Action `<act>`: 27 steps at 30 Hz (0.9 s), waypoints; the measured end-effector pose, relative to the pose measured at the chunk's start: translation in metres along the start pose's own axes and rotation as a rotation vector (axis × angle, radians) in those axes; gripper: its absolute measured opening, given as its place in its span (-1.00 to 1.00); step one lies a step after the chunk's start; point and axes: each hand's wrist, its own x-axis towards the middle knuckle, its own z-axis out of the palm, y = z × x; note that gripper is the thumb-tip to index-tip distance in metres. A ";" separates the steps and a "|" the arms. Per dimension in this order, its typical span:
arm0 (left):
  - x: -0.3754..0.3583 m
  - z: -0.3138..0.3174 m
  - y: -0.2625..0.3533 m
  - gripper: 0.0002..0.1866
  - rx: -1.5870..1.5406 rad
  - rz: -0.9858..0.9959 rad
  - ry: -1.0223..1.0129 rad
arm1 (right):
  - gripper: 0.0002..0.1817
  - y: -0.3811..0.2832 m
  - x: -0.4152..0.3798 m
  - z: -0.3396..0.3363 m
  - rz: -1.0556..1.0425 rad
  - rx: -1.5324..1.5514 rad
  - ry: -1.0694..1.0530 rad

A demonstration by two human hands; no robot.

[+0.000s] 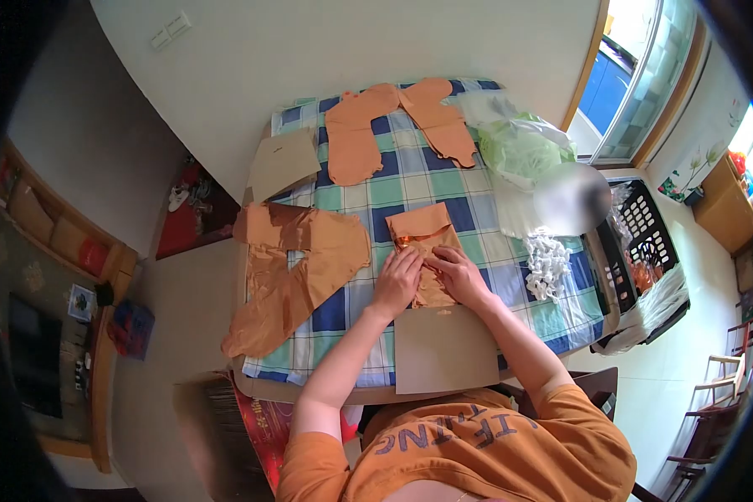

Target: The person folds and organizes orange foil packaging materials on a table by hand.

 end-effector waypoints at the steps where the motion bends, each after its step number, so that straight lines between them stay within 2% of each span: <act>1: 0.000 0.001 -0.001 -0.67 0.006 -0.004 -0.012 | -0.52 -0.001 0.001 0.000 0.003 0.002 0.002; 20: -0.005 -0.001 0.000 -0.71 0.092 -0.077 -0.133 | -0.48 -0.003 0.000 -0.002 -0.011 0.011 -0.002; 23: -0.005 -0.002 -0.001 -0.69 0.082 -0.086 -0.165 | -0.55 0.010 -0.001 0.003 -0.031 0.116 0.080; 26: -0.006 -0.005 -0.001 -0.66 0.086 -0.075 -0.179 | -0.65 -0.003 -0.011 -0.030 0.213 0.042 0.194; 27: -0.006 -0.004 -0.001 -0.64 0.084 -0.071 -0.179 | -0.68 -0.009 -0.018 -0.049 0.381 0.120 0.111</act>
